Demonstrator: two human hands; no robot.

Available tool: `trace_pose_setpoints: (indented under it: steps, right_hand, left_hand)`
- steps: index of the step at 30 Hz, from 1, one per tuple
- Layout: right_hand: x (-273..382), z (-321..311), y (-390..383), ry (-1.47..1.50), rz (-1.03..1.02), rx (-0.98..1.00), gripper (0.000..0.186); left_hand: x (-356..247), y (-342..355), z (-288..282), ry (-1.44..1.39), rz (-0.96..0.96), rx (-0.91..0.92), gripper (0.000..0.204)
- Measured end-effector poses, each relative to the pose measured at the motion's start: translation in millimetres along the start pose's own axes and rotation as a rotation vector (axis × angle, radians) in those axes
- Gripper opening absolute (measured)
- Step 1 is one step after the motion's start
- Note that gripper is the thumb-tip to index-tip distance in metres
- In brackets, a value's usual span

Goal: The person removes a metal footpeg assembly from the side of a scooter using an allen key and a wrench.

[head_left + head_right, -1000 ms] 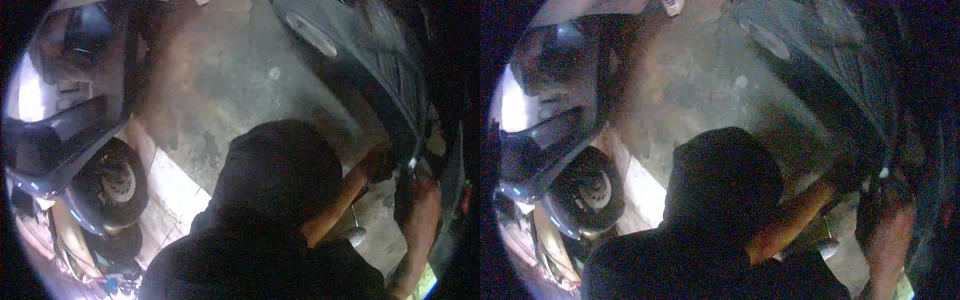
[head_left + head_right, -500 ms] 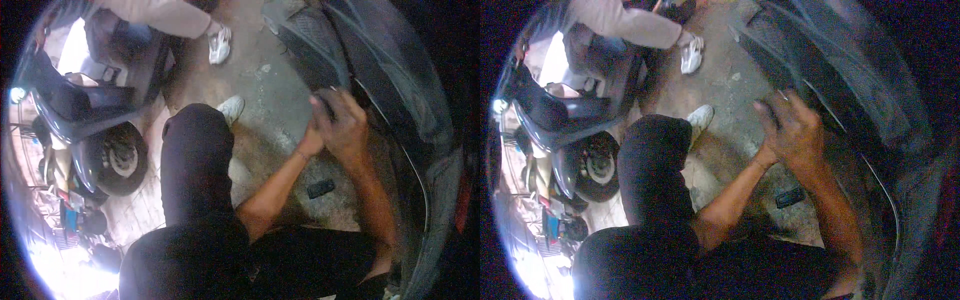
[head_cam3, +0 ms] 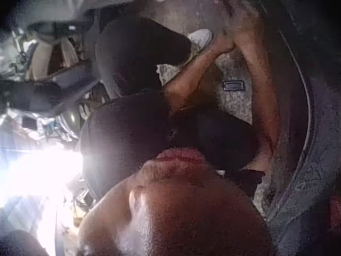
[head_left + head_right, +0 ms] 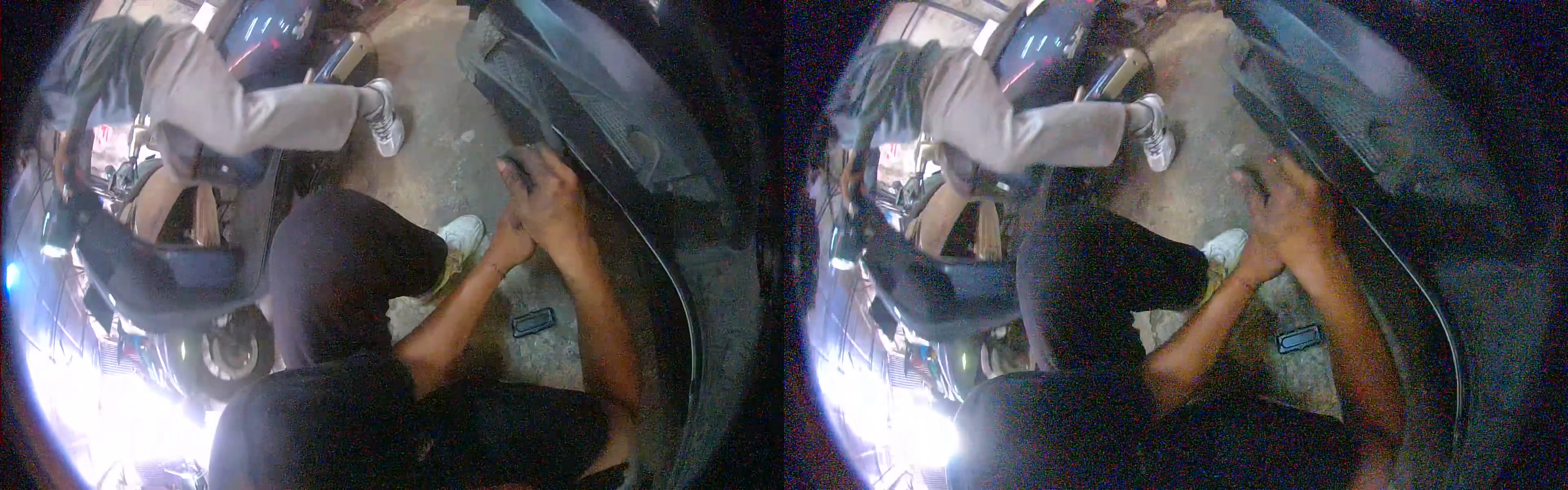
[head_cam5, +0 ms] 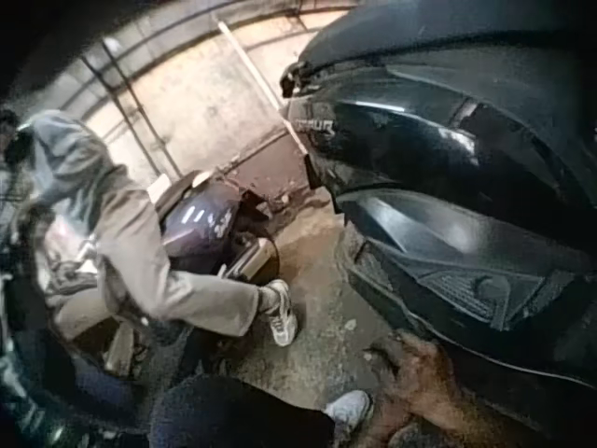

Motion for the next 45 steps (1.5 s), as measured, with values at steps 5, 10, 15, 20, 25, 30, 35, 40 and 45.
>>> trace_pose_setpoints:
  steps: [5,10,15,20,25,30,35,40,45]
  right_hand:
    - [-16,-40,26,-0.205,-0.025,-0.043,0.03]
    - [-32,-58,51,-0.139,0.06,0.067,0.028]
    - [-122,-95,70,-0.176,-0.087,-0.236,0.024]
    - [-197,-119,74,-0.107,0.182,-0.358,0.022]
    - [-239,-89,53,-0.272,0.251,-0.288,0.02]
    - [-210,-78,91,-0.236,0.445,-0.333,0.021]
    - [-196,-93,-52,-0.581,0.46,-0.107,0.019]
    - [-165,-106,-76,-0.323,0.616,-0.363,0.02]
    - [-180,-105,-127,-0.776,0.564,-0.119,0.02]
  left_hand:
    - [-69,45,-4,-0.201,-0.269,0.103,0.028]
    - [-46,93,22,0.215,0.014,0.143,0.024]
    - [-18,149,87,0.089,0.093,0.217,0.024]
    - [-9,220,133,-0.593,-0.516,0.142,0.021]
    - [34,230,133,-0.504,-0.522,0.286,0.024]
    - [40,294,92,-0.542,-0.403,0.276,0.024]
    - [19,200,94,-0.844,-0.66,0.322,0.022]
    - [5,189,95,-1.159,-0.757,0.397,0.033]
    - [32,192,77,-1.093,-0.741,0.463,0.035]
Point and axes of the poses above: each hand's wrist, its own y-axis towards the middle knuckle, its own z-axis out of the palm, x = y × z, the point moved 1 cm from there along y, towards the middle knuckle, and after that the axes turned 3 degrees about y, right-handed, at the moved point
